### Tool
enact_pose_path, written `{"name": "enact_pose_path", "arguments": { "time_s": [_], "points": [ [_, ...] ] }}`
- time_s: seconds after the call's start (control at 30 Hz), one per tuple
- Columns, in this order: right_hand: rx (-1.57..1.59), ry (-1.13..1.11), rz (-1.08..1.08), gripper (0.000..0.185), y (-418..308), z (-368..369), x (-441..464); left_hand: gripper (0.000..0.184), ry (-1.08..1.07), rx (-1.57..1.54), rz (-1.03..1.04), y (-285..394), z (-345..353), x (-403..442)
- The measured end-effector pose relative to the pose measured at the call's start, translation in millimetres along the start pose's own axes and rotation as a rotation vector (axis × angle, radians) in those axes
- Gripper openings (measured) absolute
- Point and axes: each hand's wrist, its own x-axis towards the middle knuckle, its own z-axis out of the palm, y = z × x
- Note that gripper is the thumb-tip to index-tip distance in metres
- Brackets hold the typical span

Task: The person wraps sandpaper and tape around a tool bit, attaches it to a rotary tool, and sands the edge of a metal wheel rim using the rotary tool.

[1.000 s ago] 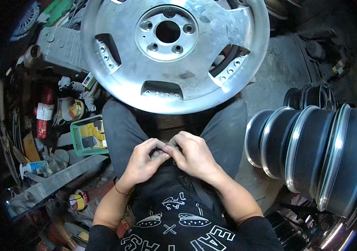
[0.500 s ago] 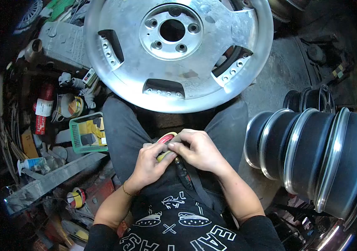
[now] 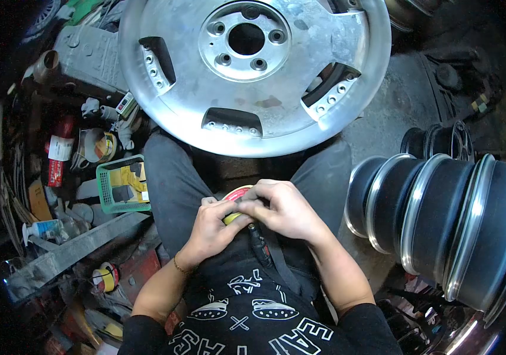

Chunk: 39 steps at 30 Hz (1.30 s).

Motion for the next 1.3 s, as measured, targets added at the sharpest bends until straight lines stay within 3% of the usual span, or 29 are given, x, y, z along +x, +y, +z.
{"name": "enact_pose_path", "arguments": {
  "time_s": [0.1,0.23,0.33,0.4,0.5,0.6,0.87,0.93,1.0,1.1,1.3],
  "points": [
    [-0.193,-0.004,0.104,0.022,-13,-4,2,0.022,-0.018,0.034,-0.021,6,-1,3],
    [-0.137,-0.003,0.132,0.021,-11,-6,4,0.023,0.051,0.02,0.02,1,2,0],
    [0.004,-0.046,0.027,0.02,-3,1,3,0.025,-0.02,-0.101,-0.015,-11,3,1],
    [0.039,-0.09,0.066,0.021,-4,0,4,0.026,-0.026,-0.099,0.006,-10,3,2],
    [-0.027,0.016,0.022,0.021,-6,1,4,0.026,-0.039,-0.078,-0.029,-8,5,1],
    [-0.208,-0.051,0.216,0.022,-13,-4,5,0.025,-0.035,-0.04,-0.061,-4,4,1],
    [-0.001,0.002,-0.065,0.017,14,9,2,0.024,-0.124,-0.061,-0.112,-15,0,-4],
    [0.019,0.024,-0.069,0.017,9,9,4,0.025,-0.126,-0.054,-0.125,-12,-2,-3],
    [-0.197,-0.007,0.1,0.017,-4,3,3,0.025,-0.126,-0.046,-0.138,-12,-1,-4],
    [-0.1,-0.03,0.207,0.018,1,7,2,0.027,-0.076,-0.079,-0.096,-14,2,-5],
    [-0.016,0.03,-0.012,0.019,20,15,-1,0.026,-0.17,0.006,-0.099,-14,-9,-3]
  ]
}}
